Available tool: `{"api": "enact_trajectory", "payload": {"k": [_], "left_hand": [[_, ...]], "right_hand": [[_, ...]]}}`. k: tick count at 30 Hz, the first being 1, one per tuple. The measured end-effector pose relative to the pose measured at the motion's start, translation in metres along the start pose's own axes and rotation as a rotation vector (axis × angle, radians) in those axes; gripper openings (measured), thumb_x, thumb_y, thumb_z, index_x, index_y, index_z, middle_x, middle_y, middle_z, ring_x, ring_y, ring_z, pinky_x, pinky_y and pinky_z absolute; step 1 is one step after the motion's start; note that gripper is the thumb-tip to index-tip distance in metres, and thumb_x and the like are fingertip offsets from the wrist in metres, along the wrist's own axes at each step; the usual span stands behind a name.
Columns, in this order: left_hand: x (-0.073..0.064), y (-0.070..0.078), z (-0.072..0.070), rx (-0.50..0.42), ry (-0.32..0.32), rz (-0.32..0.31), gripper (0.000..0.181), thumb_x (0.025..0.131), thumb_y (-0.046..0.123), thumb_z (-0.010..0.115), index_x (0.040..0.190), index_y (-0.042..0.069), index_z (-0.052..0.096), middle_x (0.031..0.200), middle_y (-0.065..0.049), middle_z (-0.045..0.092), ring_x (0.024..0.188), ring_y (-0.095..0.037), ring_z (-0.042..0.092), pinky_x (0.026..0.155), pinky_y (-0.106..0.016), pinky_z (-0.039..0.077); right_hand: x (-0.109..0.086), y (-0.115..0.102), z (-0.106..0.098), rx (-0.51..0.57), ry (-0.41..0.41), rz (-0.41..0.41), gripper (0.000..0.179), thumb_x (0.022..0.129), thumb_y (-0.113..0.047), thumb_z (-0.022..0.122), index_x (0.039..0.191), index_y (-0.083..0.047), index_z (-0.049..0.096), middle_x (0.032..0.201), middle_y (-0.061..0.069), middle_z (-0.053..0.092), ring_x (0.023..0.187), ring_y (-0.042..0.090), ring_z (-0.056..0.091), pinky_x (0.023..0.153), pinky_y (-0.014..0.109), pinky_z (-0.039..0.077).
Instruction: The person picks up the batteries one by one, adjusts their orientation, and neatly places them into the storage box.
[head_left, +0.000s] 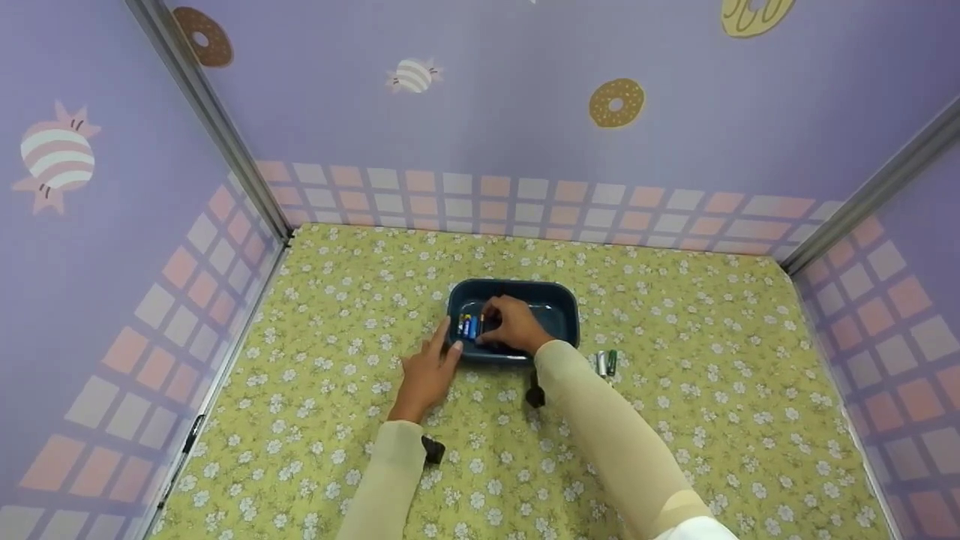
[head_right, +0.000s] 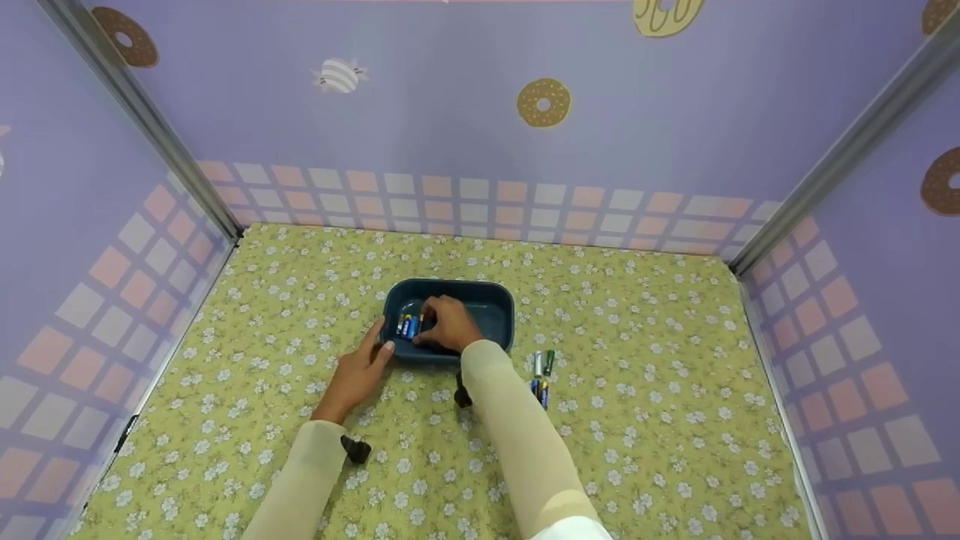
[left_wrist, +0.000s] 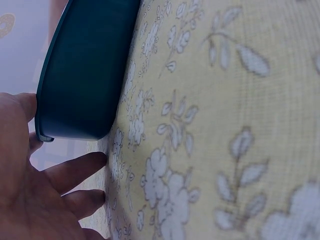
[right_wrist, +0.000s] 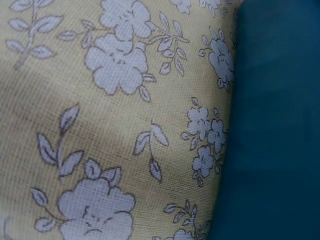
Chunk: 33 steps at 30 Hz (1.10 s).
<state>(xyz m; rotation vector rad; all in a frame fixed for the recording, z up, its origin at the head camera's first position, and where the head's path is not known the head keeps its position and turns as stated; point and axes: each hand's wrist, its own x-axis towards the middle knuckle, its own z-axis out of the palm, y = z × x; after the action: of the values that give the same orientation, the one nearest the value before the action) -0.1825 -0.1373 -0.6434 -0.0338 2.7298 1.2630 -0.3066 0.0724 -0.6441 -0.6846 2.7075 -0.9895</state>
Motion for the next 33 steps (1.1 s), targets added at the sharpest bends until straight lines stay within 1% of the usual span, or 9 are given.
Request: {"api": "enact_trajectory", "payload": {"k": [3,10,15,20,26,33], "left_hand": [[-0.0007,0.0008,-0.0004,-0.004,0.002,0.003,0.067,0.103,0.070,0.033,0.162,0.050,0.009,0.167,-0.008,0.031,0.154,-0.043,0.025,0.119,-0.075,-0.005],[-0.0011,0.0007,-0.0005,0.001,0.008,0.014,0.068,0.103,0.070,0.032,0.163,0.047,0.010,0.166,-0.012,0.032,0.153,-0.044,0.027,0.119,-0.074,-0.006],[-0.0009,0.0007,-0.0005,0.003,0.005,0.008,0.068,0.103,0.071,0.031,0.163,0.048,0.010,0.166,-0.011,0.032,0.153,-0.044,0.027,0.119,-0.074,-0.006],[-0.0004,0.0011,0.0001,0.001,0.006,0.002,0.067,0.103,0.070,0.032,0.162,0.049,0.010,0.166,-0.009,0.032,0.152,-0.045,0.028,0.119,-0.074,-0.005],[0.0004,0.0005,0.0007,-0.002,0.009,0.005,0.067,0.103,0.070,0.032,0.162,0.049,0.010,0.167,-0.009,0.031,0.152,-0.045,0.028,0.119,-0.075,-0.006],[0.0005,-0.0004,0.0018,0.008,0.014,0.006,0.067,0.102,0.071,0.031,0.162,0.050,0.009,0.167,-0.006,0.031,0.153,-0.043,0.028,0.120,-0.074,-0.004]], "right_hand": [[0.0004,-0.0005,0.0006,-0.015,-0.003,-0.003,0.051,0.074,-0.038,0.093,0.111,-0.013,0.069,0.108,0.004,0.066,0.098,0.018,0.062,0.089,0.038,0.055],[0.0014,0.0009,0.0018,-0.045,0.014,-0.071,0.050,0.073,-0.037,0.094,0.107,-0.010,0.071,0.103,0.006,0.068,0.094,0.022,0.063,0.087,0.040,0.055],[0.0005,-0.0019,0.0004,-0.043,0.005,-0.056,0.050,0.073,-0.035,0.095,0.108,-0.009,0.071,0.105,0.007,0.068,0.095,0.023,0.062,0.088,0.042,0.055],[0.0000,-0.0023,0.0003,-0.063,-0.004,-0.038,0.051,0.073,-0.038,0.094,0.109,-0.010,0.071,0.106,0.006,0.067,0.097,0.022,0.062,0.090,0.041,0.054],[0.0001,-0.0019,-0.0002,-0.064,-0.007,-0.033,0.052,0.074,-0.038,0.094,0.110,-0.010,0.071,0.106,0.007,0.066,0.097,0.022,0.062,0.091,0.042,0.054],[-0.0001,-0.0005,-0.0003,-0.060,-0.013,-0.038,0.053,0.073,-0.040,0.093,0.111,-0.010,0.071,0.107,0.006,0.067,0.097,0.021,0.062,0.091,0.041,0.055]]}}
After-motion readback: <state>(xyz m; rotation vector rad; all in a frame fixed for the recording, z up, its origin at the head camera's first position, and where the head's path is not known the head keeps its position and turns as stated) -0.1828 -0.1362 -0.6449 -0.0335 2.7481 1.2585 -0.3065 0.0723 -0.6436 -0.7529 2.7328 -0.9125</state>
